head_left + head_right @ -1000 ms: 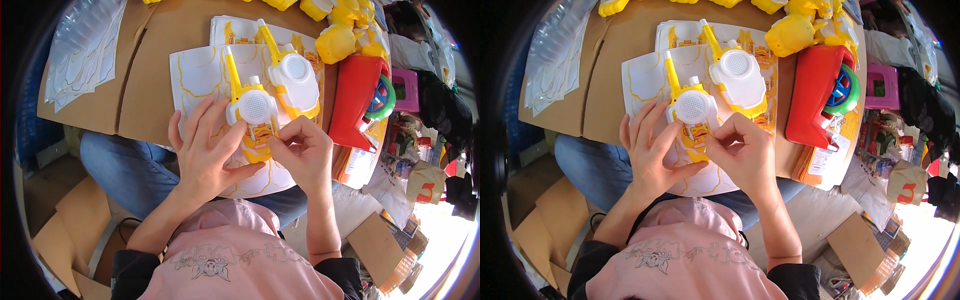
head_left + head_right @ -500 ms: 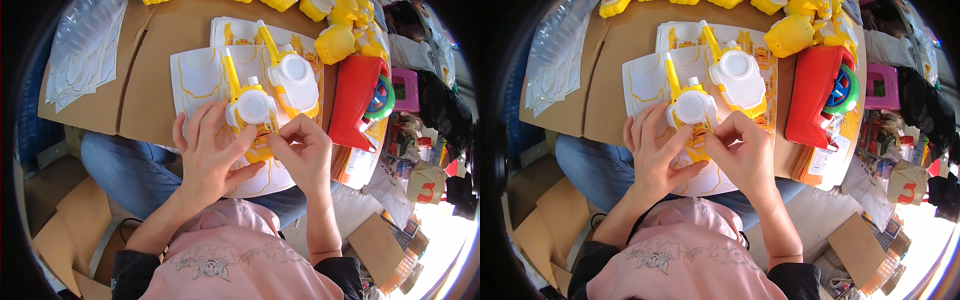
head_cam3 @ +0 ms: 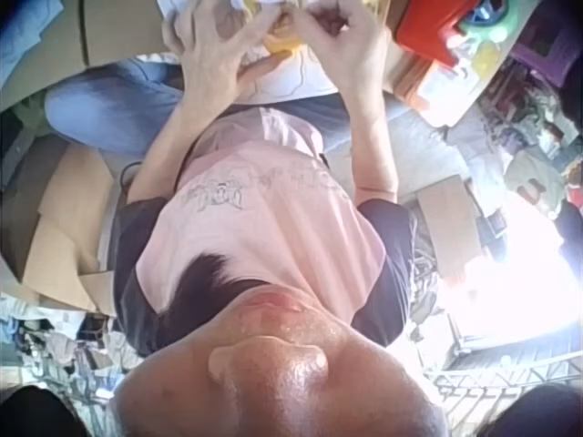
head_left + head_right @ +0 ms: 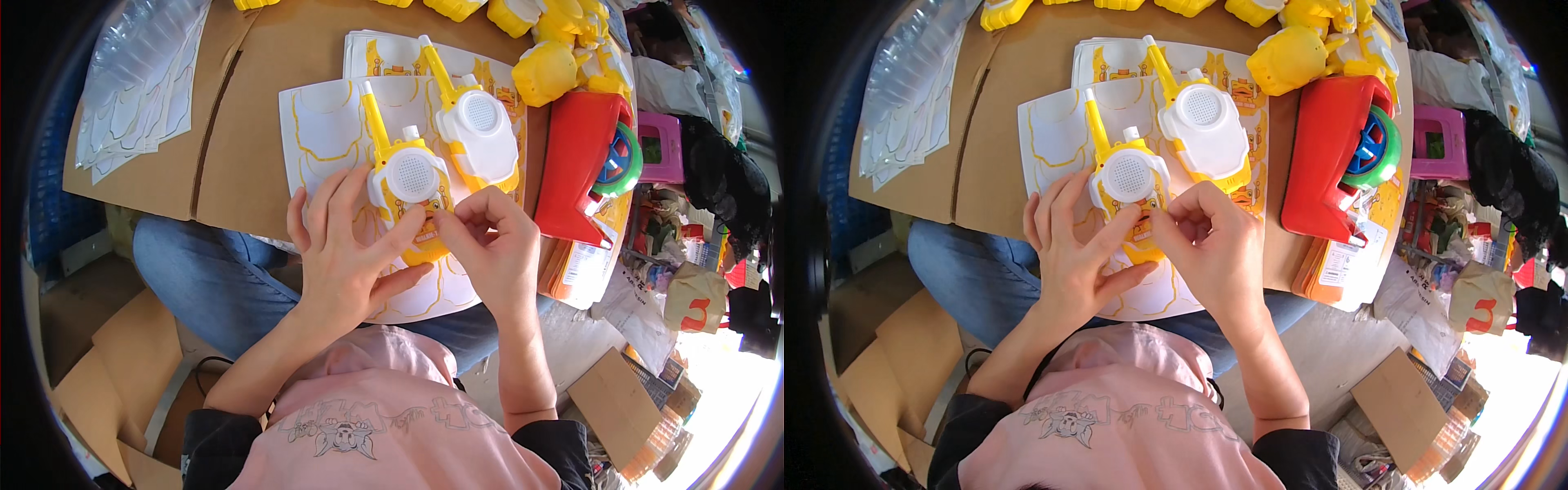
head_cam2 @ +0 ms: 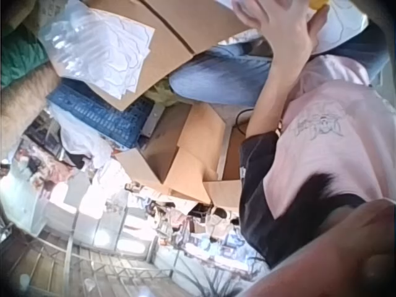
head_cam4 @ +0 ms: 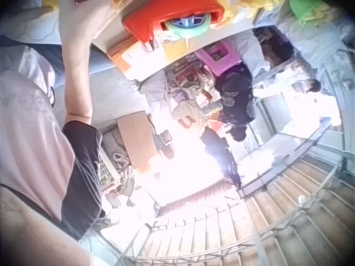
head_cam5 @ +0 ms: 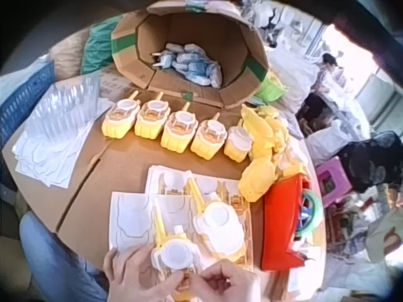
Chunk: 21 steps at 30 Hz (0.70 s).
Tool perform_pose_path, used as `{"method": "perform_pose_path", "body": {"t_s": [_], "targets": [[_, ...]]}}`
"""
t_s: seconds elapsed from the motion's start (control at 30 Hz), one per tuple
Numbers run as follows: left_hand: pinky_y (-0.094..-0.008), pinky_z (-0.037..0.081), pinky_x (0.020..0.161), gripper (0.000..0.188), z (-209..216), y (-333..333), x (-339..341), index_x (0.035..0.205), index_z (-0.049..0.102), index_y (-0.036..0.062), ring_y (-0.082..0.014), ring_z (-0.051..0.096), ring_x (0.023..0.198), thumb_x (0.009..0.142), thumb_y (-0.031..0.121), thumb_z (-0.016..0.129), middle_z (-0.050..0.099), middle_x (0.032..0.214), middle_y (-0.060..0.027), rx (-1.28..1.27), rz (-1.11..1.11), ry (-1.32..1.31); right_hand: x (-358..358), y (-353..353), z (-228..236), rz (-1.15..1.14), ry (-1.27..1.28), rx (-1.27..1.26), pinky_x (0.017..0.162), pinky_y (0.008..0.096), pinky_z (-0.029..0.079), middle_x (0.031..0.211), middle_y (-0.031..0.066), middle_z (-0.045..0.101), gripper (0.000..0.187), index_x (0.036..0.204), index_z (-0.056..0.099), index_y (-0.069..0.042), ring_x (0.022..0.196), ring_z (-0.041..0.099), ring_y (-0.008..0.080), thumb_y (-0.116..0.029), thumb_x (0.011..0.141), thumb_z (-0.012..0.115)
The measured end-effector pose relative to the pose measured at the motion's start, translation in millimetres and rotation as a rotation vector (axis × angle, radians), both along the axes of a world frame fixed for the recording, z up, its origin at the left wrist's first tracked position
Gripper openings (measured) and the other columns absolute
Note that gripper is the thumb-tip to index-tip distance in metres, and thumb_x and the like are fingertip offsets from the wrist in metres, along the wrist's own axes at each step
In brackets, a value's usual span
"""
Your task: Applying stickers to yellow and white walkie-talkie toys.
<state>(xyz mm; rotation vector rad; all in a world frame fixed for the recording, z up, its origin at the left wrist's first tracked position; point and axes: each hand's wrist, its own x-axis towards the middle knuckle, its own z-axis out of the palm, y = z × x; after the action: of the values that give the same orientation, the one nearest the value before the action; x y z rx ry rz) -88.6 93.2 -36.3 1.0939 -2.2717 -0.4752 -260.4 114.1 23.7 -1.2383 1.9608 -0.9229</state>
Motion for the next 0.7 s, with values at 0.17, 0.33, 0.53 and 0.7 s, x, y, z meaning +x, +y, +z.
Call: {"method": "perform_pose_path", "body": {"t_s": [0.17,0.33,0.53,0.7], "targets": [[-0.0570,0.020,0.107,0.060,0.0,-1.3,0.2,0.126,0.064,0.0255,-0.0367,0.038,0.132,0.072,0.045,0.079,0.040,0.144,-0.0202,-0.024,-0.001,-0.006,-3.9,3.6,-8.2,-0.029,-0.070,0.033,0.054,0.0194,0.045,0.065,-0.0009,0.062,0.017,0.081,0.063,0.000,0.058,0.054,0.0033,-0.010,0.083,0.076],[-0.0564,0.020,0.107,0.062,-0.4,-1.8,-0.4,0.127,0.063,0.0255,-0.0368,0.039,0.132,0.071,0.046,0.080,0.041,0.144,-0.0204,-0.022,-0.003,-0.002,-3.6,7.5,-15.4,-0.071,-0.162,0.016,0.054,0.0200,0.045,0.068,-0.0003,0.063,0.017,0.083,0.063,0.000,0.060,0.055,0.0037,-0.012,0.085,0.076],[-0.0563,0.020,0.107,0.062,-0.7,-1.6,-0.5,0.126,0.063,0.0251,-0.0362,0.039,0.132,0.071,0.046,0.080,0.041,0.144,-0.0200,-0.024,0.008,0.003,2.7,10.9,-9.5,-0.038,-0.027,-0.042,0.053,0.0209,0.044,0.069,0.0005,0.062,0.016,0.084,0.063,-0.001,0.060,0.054,0.0037,-0.010,0.086,0.075],[-0.0579,0.017,0.107,0.052,3.9,0.1,-2.8,0.121,0.065,0.0300,-0.0338,0.037,0.132,0.073,0.044,0.076,0.043,0.142,-0.0194,0.020,0.030,0.011,8.4,14.6,-3.7,0.093,0.228,-0.227,0.049,0.0248,0.043,0.065,0.0027,0.058,0.014,0.080,0.061,-0.003,0.054,0.054,0.0099,-0.005,0.083,0.075]]}}
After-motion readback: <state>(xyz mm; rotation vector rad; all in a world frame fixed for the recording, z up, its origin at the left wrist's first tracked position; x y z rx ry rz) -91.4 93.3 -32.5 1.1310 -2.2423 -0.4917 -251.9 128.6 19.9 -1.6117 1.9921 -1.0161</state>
